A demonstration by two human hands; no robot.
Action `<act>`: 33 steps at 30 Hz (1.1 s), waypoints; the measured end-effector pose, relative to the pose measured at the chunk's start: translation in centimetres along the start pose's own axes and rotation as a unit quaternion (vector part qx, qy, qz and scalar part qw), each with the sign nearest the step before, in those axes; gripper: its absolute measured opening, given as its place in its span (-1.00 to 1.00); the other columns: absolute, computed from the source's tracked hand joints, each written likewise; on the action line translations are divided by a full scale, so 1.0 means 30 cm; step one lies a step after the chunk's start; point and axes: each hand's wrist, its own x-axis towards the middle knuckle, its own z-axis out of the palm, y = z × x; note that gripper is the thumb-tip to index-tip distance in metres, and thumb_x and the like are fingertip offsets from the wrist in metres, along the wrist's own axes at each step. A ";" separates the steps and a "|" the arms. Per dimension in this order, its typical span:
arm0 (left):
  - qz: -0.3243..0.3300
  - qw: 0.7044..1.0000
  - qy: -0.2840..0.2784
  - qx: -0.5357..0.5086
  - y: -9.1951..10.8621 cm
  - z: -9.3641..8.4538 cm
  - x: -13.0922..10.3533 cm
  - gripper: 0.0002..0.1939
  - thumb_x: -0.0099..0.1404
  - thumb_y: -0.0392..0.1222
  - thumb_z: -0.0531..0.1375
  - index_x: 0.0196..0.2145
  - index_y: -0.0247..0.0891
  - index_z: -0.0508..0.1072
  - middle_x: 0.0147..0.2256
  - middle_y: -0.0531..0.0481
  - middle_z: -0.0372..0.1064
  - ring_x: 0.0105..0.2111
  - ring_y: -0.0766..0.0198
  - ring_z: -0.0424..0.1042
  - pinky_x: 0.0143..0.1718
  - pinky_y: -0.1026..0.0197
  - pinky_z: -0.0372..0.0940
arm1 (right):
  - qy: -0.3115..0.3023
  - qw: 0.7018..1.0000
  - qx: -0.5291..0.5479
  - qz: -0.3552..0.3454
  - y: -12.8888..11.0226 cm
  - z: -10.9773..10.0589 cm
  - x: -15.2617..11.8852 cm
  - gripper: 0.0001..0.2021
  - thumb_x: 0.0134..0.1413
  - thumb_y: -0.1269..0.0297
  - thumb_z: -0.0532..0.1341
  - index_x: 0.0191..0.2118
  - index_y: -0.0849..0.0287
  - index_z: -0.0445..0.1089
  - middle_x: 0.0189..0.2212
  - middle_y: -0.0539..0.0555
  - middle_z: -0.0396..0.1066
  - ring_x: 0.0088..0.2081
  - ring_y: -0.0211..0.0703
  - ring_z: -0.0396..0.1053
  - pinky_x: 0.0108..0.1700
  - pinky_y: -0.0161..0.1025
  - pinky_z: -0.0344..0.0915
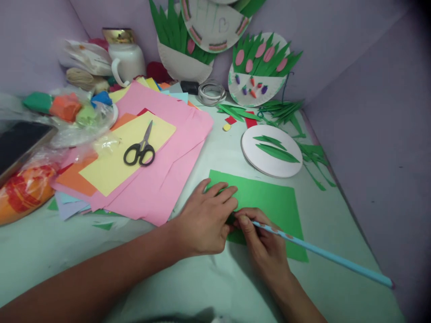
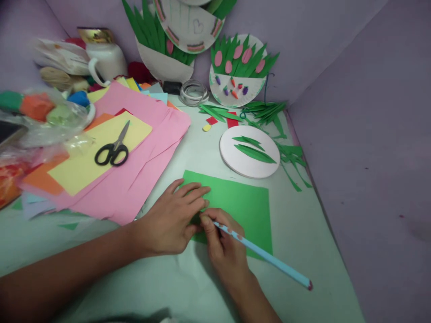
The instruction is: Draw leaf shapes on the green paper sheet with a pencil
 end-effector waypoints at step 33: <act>0.023 0.999 -0.040 0.018 -0.017 -0.030 0.001 -0.64 0.19 -0.08 0.18 -0.08 -0.24 0.32 0.23 -0.12 0.11 0.22 0.00 0.03 0.21 -0.17 -0.12 | -0.004 0.998 -0.055 0.013 -0.014 -0.006 -0.007 -0.76 0.23 0.28 0.05 -0.45 0.15 0.33 -0.61 -0.04 0.34 -0.56 -0.26 0.32 -0.52 -0.33 0.21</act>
